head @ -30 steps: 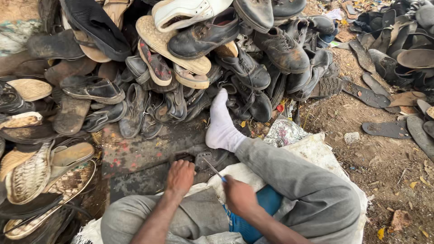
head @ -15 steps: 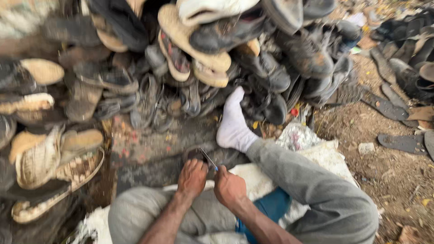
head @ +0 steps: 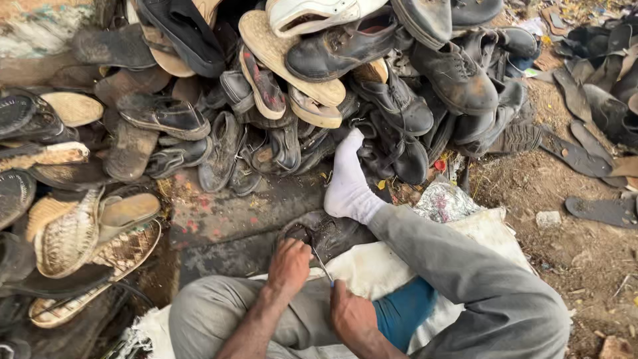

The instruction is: The person trims and repairs shoes by hand using a small knife to cut and shape materials among a large pile of footwear at a recycling center.

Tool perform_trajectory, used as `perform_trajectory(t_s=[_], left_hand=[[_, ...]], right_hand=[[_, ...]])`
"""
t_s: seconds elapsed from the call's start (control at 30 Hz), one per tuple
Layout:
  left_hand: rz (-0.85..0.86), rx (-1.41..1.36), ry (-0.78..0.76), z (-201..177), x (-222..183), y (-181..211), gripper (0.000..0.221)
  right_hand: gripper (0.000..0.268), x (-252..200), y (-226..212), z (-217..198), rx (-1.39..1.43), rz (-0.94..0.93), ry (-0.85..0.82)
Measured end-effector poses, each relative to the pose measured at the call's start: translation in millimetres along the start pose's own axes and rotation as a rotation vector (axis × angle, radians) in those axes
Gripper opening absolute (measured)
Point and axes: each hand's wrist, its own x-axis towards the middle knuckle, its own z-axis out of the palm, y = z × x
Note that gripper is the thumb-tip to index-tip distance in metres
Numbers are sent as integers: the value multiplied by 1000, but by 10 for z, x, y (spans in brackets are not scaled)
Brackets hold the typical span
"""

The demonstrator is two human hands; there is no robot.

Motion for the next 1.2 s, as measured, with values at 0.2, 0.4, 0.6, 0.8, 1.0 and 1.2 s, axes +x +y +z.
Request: perform_trajectory(t_s=[0.2, 0.4, 0.6, 0.8, 1.0, 1.2], left_hand=[[-22, -82, 104, 11, -80, 195, 4], [-187, -289, 179, -129, 34, 154, 9], [-268, -413, 204, -144, -18, 163, 14], [-435, -524, 204, -169, -26, 171, 23], [-649, -666, 218, -254, -30, 95, 28], [-637, -1042, 180, -60, -140, -138, 23]], right_hand=[[26, 435, -137, 59, 41, -126, 95], [27, 93, -89, 204, 238, -43, 125], [33, 440, -78, 160, 1015, 209, -162], [30, 45, -391, 373, 639, -83, 319], [31, -178, -640, 166, 820, 216, -111], [35, -147, -730, 996, 614, 56, 257]])
